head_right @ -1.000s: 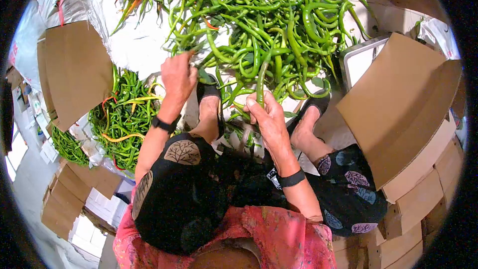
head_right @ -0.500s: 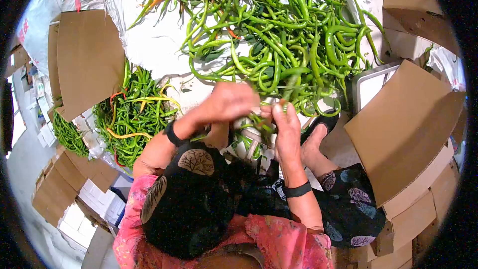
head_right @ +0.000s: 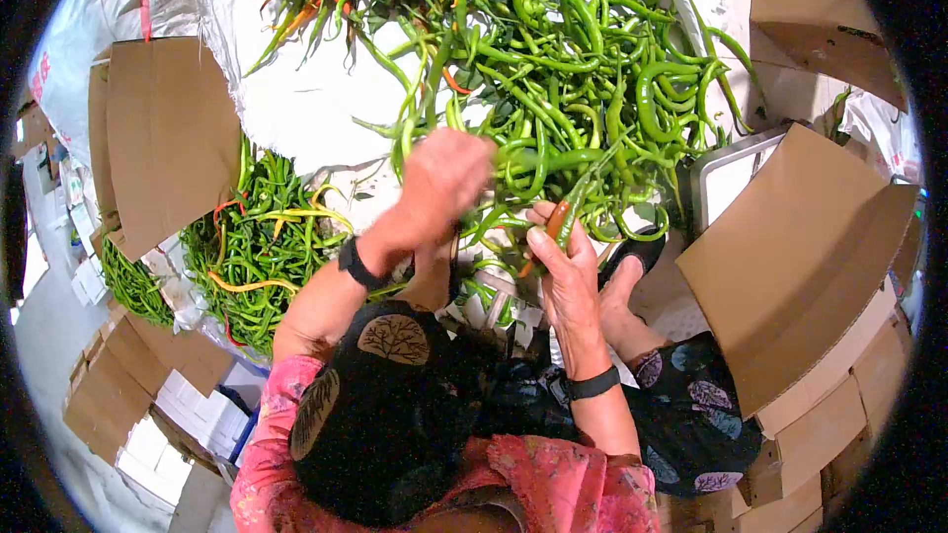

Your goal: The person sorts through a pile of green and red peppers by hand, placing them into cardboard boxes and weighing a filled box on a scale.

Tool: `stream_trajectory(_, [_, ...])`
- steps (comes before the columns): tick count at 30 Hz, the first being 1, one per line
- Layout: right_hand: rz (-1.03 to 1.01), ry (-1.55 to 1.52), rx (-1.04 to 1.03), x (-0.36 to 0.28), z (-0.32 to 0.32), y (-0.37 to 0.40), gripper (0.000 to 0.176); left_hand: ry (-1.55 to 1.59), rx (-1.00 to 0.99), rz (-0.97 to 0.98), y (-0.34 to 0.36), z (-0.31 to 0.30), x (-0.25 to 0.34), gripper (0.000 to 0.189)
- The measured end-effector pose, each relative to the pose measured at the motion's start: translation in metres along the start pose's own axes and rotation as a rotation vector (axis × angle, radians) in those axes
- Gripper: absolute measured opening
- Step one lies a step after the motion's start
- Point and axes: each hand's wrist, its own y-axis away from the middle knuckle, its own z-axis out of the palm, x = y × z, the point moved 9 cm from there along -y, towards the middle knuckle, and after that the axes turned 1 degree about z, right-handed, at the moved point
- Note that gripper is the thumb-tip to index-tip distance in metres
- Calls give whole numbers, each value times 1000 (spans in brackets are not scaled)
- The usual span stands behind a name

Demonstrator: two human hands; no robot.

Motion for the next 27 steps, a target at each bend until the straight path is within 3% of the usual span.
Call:
stream_trajectory(2, [-3,-46,-51,4,-2,-1,49,71,-126,275,10,16,59,25])
stream_trajectory(3, [-2,-45,-52,4,-1,0,49,193,-88,240,8,18,70,29])
stream_trajectory(5, [-130,3,72,-11,-11,2,49,254,-256,219,3,32,66,32])
stream_trajectory(7, [-164,-133,125,-21,-22,2,33,387,-208,231,-5,29,62,31])
stream_trajectory(8, [-290,-27,185,-43,-29,5,28,515,-159,239,-9,23,57,30])
stream_trajectory(10, [-596,159,225,-95,-28,24,23,329,-43,148,-13,12,17,24])
stream_trajectory(11, [-775,246,213,-121,-20,43,23,397,93,-183,-9,10,-34,22])
stream_trajectory(12, [-855,589,305,-140,-5,62,20,332,161,-422,-2,9,-76,22])
stream_trajectory(13, [-918,626,329,-144,0,69,20,209,228,-474,3,6,-112,25])
stream_trajectory(15, [-850,471,378,-134,-13,65,19,23,346,-503,11,-2,-161,27])
stream_trajectory(17, [-978,570,396,-145,3,89,20,-110,346,-482,5,-8,-181,30])
stream_trajectory(18, [-1206,652,345,-148,14,101,20,-237,375,-368,-3,-13,-179,33])
stream_trajectory(19, [-1201,659,352,-151,14,105,20,-355,403,-248,-9,-13,-169,35])
stream_trajectory(21, [-693,313,234,-139,1,73,21,-372,355,-267,-15,-4,-175,33])
stream_trajectory(23, [-709,269,249,-141,-10,66,21,-384,95,-485,-15,17,-206,23])
stream_trajectory(25, [-717,124,219,-145,-19,77,24,-300,136,-425,-17,5,-193,18])
stream_trajectory(27, [-775,51,129,-150,-13,75,28,482,-37,-740,-2,14,-185,13])
